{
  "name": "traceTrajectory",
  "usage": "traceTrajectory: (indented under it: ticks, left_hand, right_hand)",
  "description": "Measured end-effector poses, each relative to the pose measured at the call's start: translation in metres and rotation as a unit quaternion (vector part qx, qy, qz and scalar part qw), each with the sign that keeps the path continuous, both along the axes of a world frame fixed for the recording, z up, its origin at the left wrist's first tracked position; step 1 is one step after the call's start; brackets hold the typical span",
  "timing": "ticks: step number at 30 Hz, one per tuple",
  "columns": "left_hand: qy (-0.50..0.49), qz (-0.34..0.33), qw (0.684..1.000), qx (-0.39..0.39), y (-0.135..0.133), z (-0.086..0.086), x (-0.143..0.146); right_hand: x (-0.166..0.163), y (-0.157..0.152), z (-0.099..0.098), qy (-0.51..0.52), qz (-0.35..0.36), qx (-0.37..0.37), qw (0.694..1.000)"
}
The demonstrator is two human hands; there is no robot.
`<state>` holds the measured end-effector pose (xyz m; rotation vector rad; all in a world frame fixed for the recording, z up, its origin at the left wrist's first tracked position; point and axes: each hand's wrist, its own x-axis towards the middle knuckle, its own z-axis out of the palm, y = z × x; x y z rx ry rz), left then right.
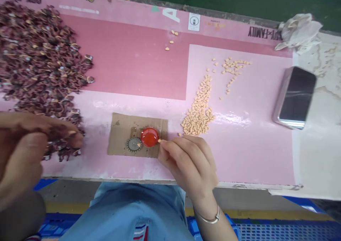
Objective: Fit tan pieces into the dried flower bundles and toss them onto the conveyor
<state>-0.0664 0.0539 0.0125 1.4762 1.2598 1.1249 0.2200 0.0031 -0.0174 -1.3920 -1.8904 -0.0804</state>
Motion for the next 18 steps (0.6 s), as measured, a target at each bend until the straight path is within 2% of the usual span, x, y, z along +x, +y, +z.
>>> traceTrajectory:
  ticks: [4,9,14,18]
  left_hand:
    - [-0.080,-0.073,0.994,0.000,-0.021,0.000,0.039]
    - [-0.105,-0.093,0.990,-0.033,-0.038,-0.004,0.053]
    - [-0.120,-0.120,0.983,-0.073,-0.044,-0.010,0.063]
    - [-0.157,-0.141,0.974,-0.082,-0.052,-0.012,0.060]
  right_hand:
    - [-0.003,-0.006,0.015,0.032,-0.008,-0.015,0.999]
    - [-0.018,-0.010,0.034,0.091,0.025,-0.063,0.994]
    - [-0.027,-0.007,0.034,0.149,0.026,-0.044,0.988]
    - [-0.025,-0.008,0.030,0.169,0.033,-0.040,0.984]
